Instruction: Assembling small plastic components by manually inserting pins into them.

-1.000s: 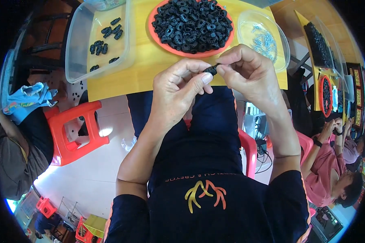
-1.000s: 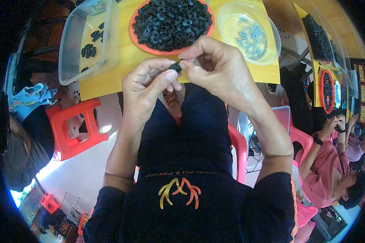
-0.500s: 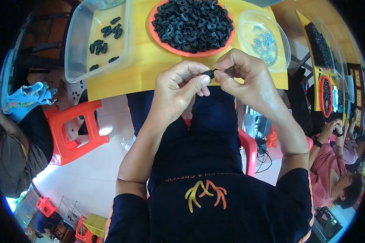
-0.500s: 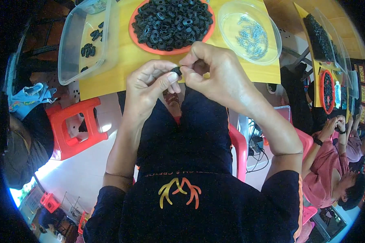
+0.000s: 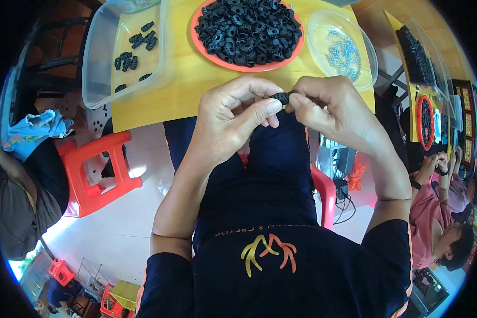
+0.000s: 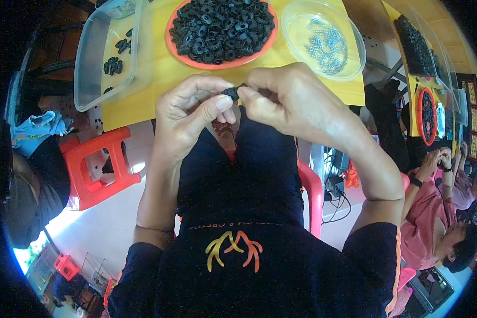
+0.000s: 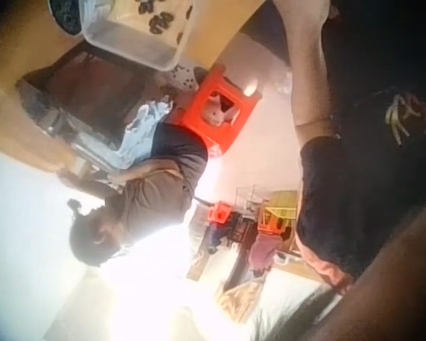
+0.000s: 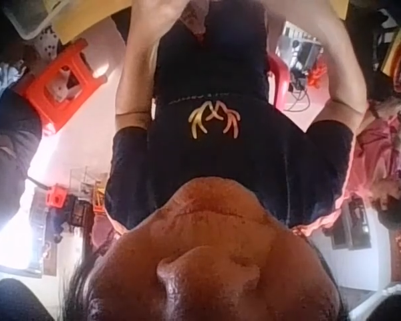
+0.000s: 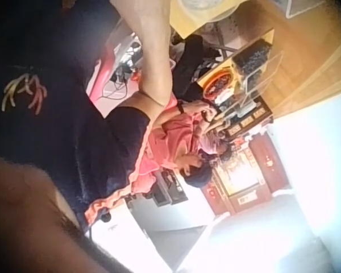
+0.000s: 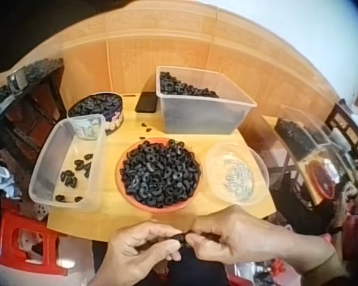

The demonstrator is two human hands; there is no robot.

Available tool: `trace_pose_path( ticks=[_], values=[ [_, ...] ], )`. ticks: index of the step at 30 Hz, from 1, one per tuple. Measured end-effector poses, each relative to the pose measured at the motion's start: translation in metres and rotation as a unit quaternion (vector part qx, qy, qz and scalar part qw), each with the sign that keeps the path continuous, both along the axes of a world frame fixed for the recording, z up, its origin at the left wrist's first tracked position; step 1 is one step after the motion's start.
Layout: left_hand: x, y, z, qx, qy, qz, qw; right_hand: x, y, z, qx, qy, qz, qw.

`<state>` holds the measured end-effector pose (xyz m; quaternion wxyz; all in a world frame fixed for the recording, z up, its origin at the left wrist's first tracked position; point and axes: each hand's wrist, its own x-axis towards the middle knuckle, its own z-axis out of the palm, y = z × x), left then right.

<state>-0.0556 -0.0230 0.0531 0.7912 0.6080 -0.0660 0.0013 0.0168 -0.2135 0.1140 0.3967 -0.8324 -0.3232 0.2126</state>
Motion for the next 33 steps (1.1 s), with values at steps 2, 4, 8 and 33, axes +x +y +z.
trace_pose_path(
  ticks=[2,4,8,33],
  values=[
    [0.000,0.004,0.003,0.028,0.019,-0.011,0.999,0.001,0.000,0.001,-0.007,-0.062,0.041,0.997],
    [0.000,0.005,0.004,0.023,0.016,-0.018,0.999,0.000,0.000,0.005,0.007,-0.047,0.057,0.997],
    [-0.002,0.009,0.008,0.048,0.055,-0.044,0.996,-0.003,0.001,0.002,-0.001,-0.139,0.096,0.986],
    [0.008,-0.008,0.008,0.225,-0.231,0.069,0.944,-0.010,-0.007,-0.059,0.388,0.564,-0.005,0.729]
  ],
)
